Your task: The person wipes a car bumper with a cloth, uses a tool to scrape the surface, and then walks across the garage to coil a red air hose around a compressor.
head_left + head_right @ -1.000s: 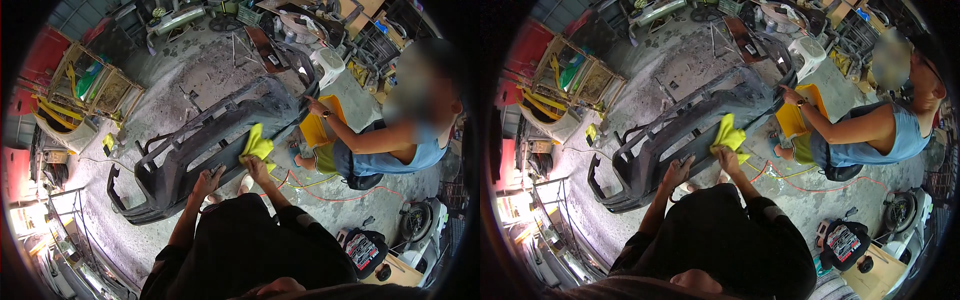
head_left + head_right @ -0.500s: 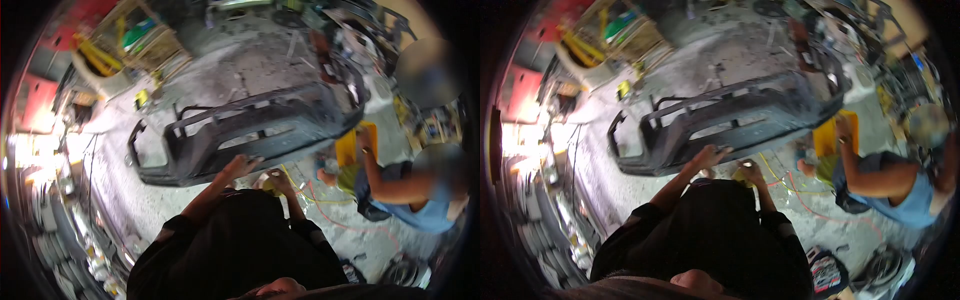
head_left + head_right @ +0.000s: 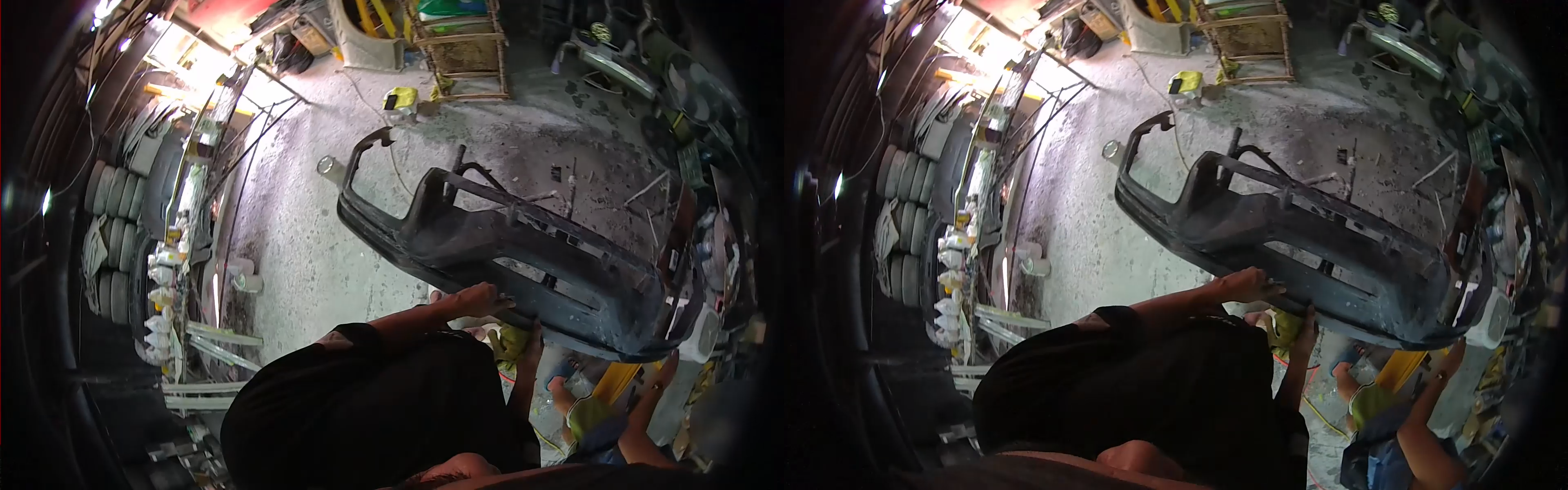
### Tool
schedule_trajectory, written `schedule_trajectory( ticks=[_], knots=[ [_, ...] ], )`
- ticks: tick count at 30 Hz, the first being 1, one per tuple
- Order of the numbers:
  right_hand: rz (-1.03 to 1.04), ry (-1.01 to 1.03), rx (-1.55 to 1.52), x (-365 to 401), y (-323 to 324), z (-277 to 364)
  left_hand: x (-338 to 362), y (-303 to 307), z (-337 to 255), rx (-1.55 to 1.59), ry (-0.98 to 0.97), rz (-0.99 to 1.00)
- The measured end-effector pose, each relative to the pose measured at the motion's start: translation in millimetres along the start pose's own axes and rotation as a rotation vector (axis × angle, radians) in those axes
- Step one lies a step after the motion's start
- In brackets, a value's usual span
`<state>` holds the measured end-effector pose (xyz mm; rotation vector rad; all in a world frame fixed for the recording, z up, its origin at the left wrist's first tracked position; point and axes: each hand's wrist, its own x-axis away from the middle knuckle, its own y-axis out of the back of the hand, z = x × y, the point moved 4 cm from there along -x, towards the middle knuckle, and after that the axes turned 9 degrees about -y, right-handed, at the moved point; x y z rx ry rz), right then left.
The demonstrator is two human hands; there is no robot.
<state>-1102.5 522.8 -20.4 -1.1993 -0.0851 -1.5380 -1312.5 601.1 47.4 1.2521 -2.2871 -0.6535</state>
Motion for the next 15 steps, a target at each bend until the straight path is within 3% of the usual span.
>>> schedule_trajectory(
  ticks=[4, 7, 10, 11, 13, 15],
  knots=[
    [-0.077, -0.037, -0.062, -25.1, 17.5, -17.9, 36.4, 27.9, 24.3, 0.042, 0.127, -0.074],
    [-0.202, -0.047, 0.051, -19.4, 18.5, -15.4, 63.2, 58.9, 17.4, 0.096, 0.101, -0.186],
    [-0.245, -0.017, 0.100, -19.0, 17.4, -17.2, 89.3, 81.7, 34.8, 0.170, 0.180, -0.108],
    [-0.278, 0.011, 0.104, -17.8, 15.5, -18.5, 98.0, 90.5, 39.4, 0.177, 0.171, -0.109],
    [-0.320, 0.052, 0.114, -10.2, 5.1, -21.0, 115.6, 123.4, 35.4, 0.252, 0.029, -0.315],
    [-0.441, -0.018, 0.333, 3.9, -4.7, -23.9, 134.0, 141.0, 56.9, 0.243, 0.028, -0.372]
  ],
)
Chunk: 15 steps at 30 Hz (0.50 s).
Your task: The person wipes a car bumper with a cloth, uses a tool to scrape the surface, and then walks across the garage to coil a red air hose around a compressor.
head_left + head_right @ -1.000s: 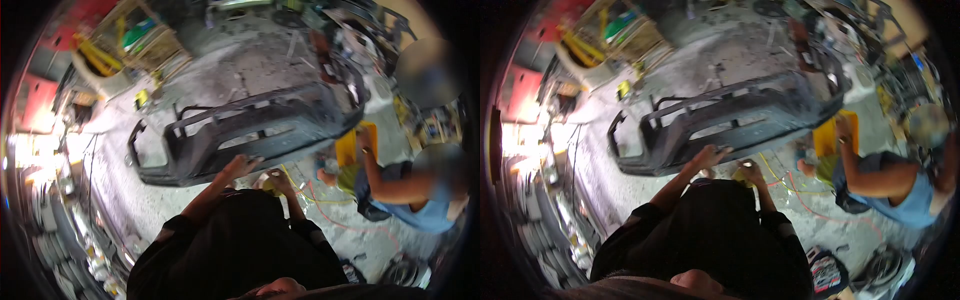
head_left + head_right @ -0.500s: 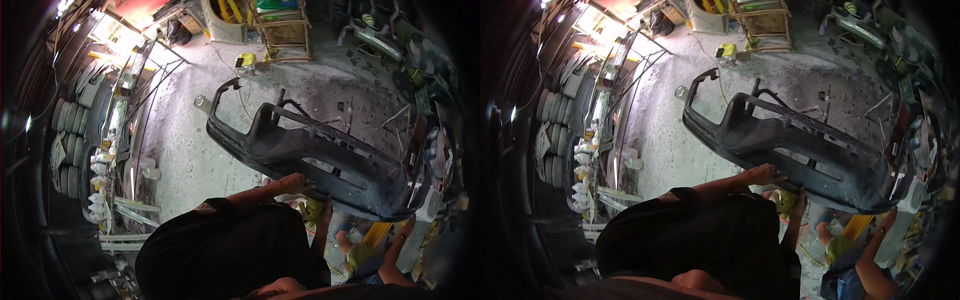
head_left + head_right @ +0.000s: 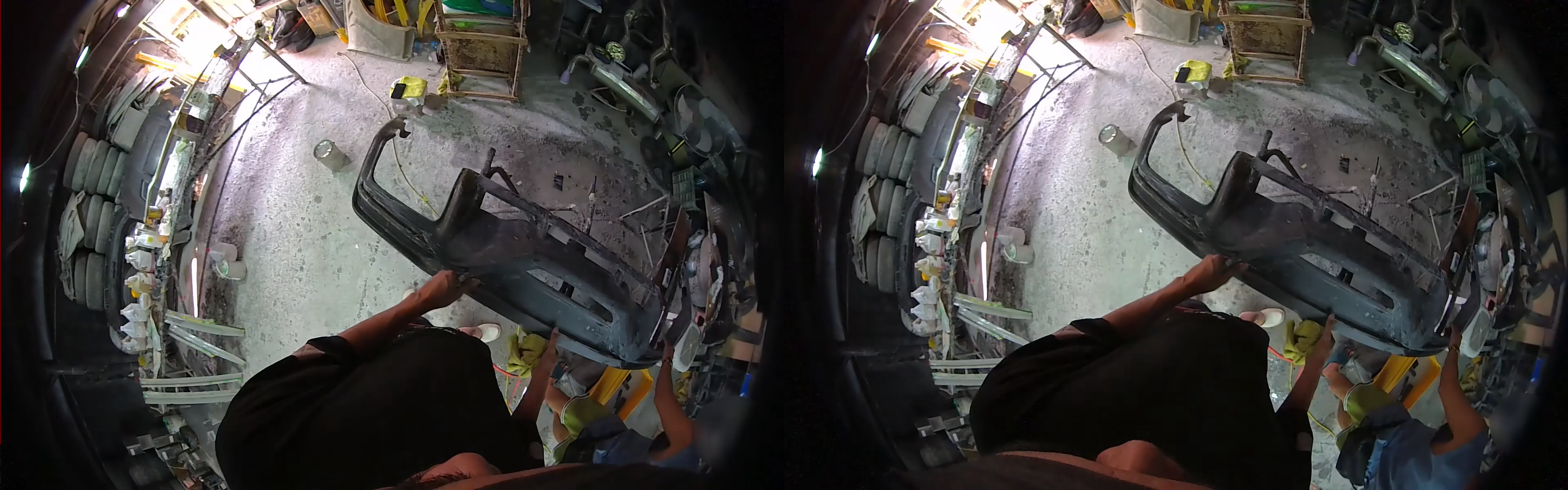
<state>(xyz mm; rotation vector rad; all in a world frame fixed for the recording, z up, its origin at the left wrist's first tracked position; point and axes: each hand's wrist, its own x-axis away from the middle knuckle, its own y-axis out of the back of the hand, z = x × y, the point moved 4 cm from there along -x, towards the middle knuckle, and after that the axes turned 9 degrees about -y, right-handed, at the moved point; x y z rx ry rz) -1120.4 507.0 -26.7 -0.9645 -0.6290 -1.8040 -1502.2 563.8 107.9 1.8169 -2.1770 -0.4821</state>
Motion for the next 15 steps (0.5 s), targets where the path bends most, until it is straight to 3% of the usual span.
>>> schedule_trajectory(
  ticks=[1, 3, 4, 5, 6, 7, 9, 10, 12, 15],
  knots=[
    [-0.016, 0.010, 0.008, 9.9, -8.0, -3.9, 5.5, 14.5, 10.7, -0.016, 0.001, -0.058],
    [-0.157, 0.493, 0.320, 36.3, -31.2, 6.8, 14.8, 39.5, 46.6, -0.048, 0.027, -0.018],
    [-0.173, 0.503, 0.332, 40.9, -40.8, 9.7, 19.2, 55.2, 63.9, -0.049, 0.007, -0.115],
    [-0.174, 0.395, 0.552, 41.5, -55.5, 9.2, 23.5, 71.3, 76.5, -0.050, -0.009, -0.210],
    [-0.175, 0.276, 0.768, 42.9, -68.6, 7.9, 26.0, 84.0, 85.7, -0.029, -0.011, -0.208],
    [-0.195, 0.278, 0.775, 54.1, -90.1, 8.9, 26.7, 98.2, 96.8, 0.010, 0.050, -0.242],
    [-0.279, 0.914, 0.886, 98.6, -155.4, 19.0, 29.0, 123.9, 111.0, 0.064, 0.107, -0.270],
    [-0.293, 0.915, 0.894, 98.9, -170.1, 16.1, 31.1, 138.4, 111.8, 0.035, 0.157, -0.293],
    [-0.238, 1.122, 1.135, 98.9, -202.5, 1.7, 35.2, 161.3, 116.0, 0.066, 0.241, -0.352],
    [-0.320, 1.064, 1.310, 95.4, -220.9, -21.0, 41.4, 188.5, 126.3, 0.055, 0.249, -0.426]
  ],
)
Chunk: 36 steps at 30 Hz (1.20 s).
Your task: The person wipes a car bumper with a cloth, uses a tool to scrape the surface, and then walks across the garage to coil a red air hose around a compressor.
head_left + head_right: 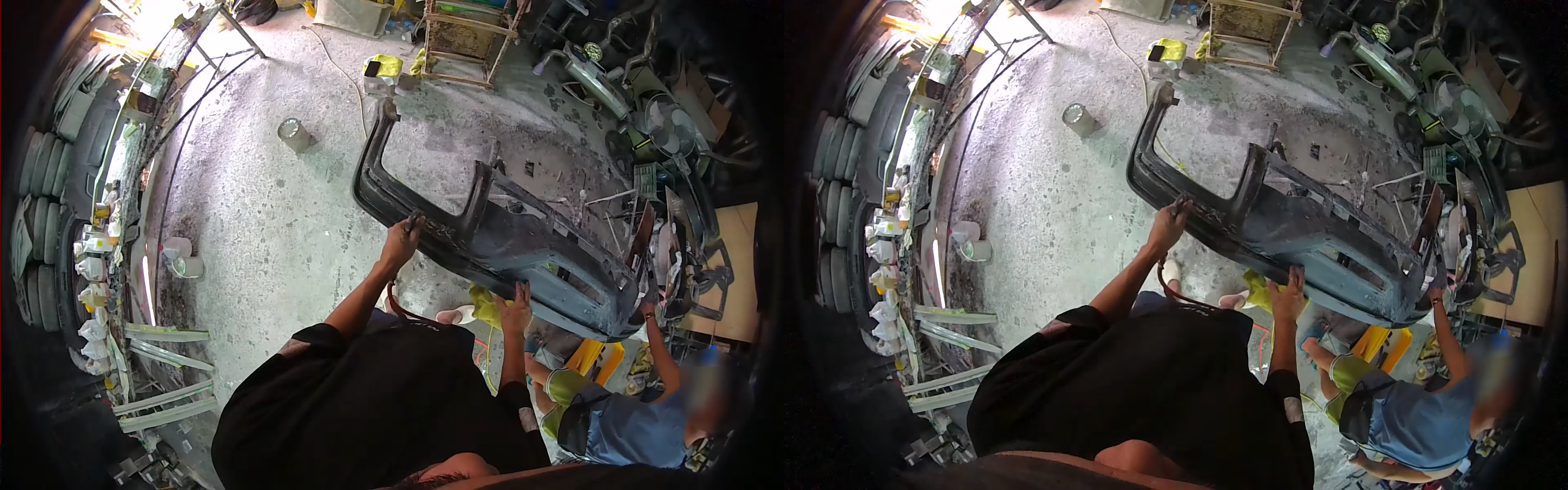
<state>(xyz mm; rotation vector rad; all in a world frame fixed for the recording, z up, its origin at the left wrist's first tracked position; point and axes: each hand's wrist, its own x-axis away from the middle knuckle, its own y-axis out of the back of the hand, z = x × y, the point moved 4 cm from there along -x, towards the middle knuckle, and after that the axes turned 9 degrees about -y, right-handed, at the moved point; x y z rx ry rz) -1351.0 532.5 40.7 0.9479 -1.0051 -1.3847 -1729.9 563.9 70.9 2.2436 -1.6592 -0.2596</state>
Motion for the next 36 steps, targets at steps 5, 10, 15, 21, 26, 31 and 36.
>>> schedule_trajectory(
  ticks=[5, 10, 15, 21, 26, 31, 36],
  knots=[
    [0.243, -0.233, 0.024, 12.6, 0.5, 20.8, -6.9, 25.6, 20.4, 0.023, 0.011, -0.094],
    [0.274, -0.240, 0.053, 5.0, -0.8, 19.6, -1.0, 24.3, 32.0, 0.027, 0.001, -0.018],
    [0.312, -0.246, 0.096, 3.0, -5.5, 13.8, 27.2, -22.8, 33.6, -0.018, -0.036, 0.320],
    [0.285, -0.234, 0.071, 1.5, -10.0, 13.2, 53.0, -47.5, -11.9, 0.030, -0.313, 0.378],
    [0.279, -0.204, 0.088, 0.7, -16.6, 5.1, 57.1, -50.0, -8.2, -0.033, -0.209, 0.445],
    [0.279, -0.191, 0.074, 0.0, -14.9, 5.0, 53.7, -55.5, 29.3, -0.001, -0.264, 0.338],
    [0.271, -0.186, 0.070, 0.0, -10.7, 11.4, 50.6, -48.5, 30.5, 0.048, -0.300, 0.247]
  ],
)
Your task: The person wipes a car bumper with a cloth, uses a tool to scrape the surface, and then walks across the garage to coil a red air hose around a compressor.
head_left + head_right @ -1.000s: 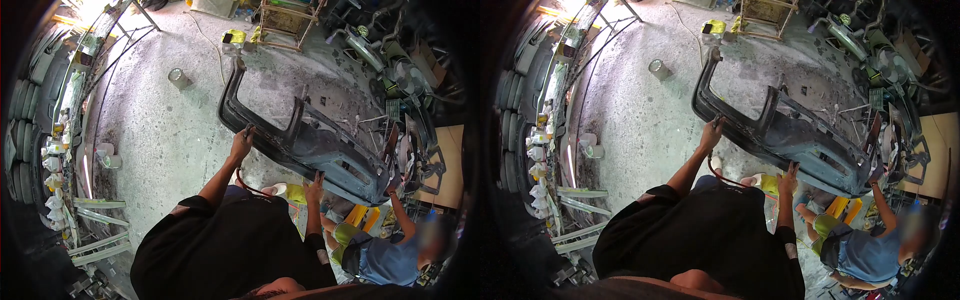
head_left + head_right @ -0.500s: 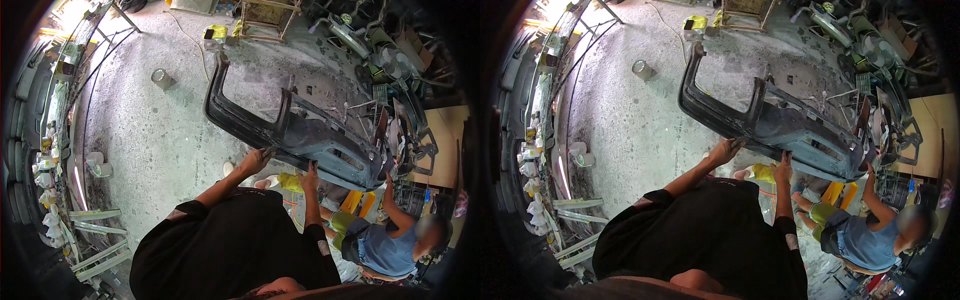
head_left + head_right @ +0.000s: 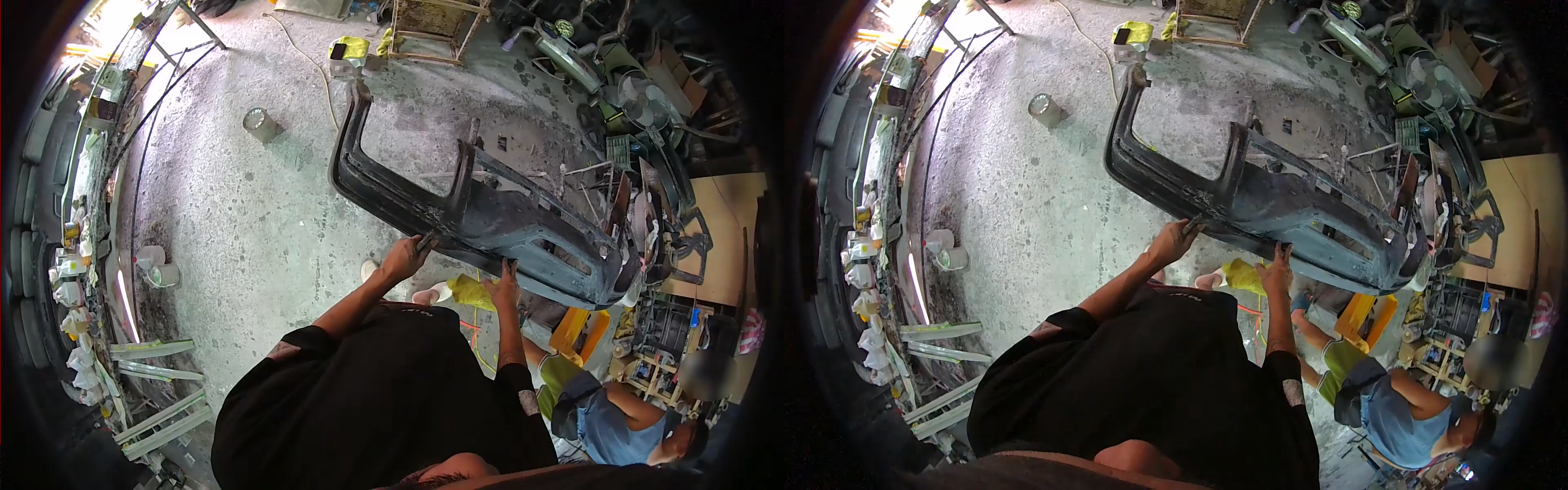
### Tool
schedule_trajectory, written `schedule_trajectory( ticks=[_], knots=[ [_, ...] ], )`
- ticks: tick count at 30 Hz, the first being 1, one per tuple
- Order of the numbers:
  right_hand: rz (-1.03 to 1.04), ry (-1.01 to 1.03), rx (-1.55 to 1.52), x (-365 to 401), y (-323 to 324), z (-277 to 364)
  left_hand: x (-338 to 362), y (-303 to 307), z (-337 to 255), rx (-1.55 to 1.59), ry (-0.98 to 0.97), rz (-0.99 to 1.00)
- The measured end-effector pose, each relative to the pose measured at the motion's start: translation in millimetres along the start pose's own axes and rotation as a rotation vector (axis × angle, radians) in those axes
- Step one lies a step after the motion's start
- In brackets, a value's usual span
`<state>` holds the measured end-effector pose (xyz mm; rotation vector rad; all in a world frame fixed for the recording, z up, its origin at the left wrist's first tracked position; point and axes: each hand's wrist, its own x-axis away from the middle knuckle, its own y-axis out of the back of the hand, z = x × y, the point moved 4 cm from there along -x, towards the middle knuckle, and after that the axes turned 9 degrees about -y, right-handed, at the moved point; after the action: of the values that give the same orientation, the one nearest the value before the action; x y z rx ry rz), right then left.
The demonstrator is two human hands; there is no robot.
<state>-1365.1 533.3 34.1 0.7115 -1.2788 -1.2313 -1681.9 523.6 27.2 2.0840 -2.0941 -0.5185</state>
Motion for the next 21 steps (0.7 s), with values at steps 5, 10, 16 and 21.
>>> schedule_trajectory(
  ticks=[5, 10, 16, 21],
  knots=[
    [-0.008, 0.033, 0.008, -6.2, -8.1, -5.7, 2.1, -0.7, -22.3, -0.044, 0.026, 0.093],
    [-0.029, 0.080, -0.006, -5.6, -10.4, -12.4, 9.0, -14.1, -33.9, 0.009, 0.006, 0.159],
    [-0.019, 0.084, 0.003, -5.2, -7.6, -9.8, 16.6, -28.3, -21.3, -0.067, 0.059, 0.221],
    [-0.017, 0.072, -0.005, -4.9, -6.4, -8.5, 17.3, -17.9, -12.1, -0.089, 0.084, 0.167]
  ],
)
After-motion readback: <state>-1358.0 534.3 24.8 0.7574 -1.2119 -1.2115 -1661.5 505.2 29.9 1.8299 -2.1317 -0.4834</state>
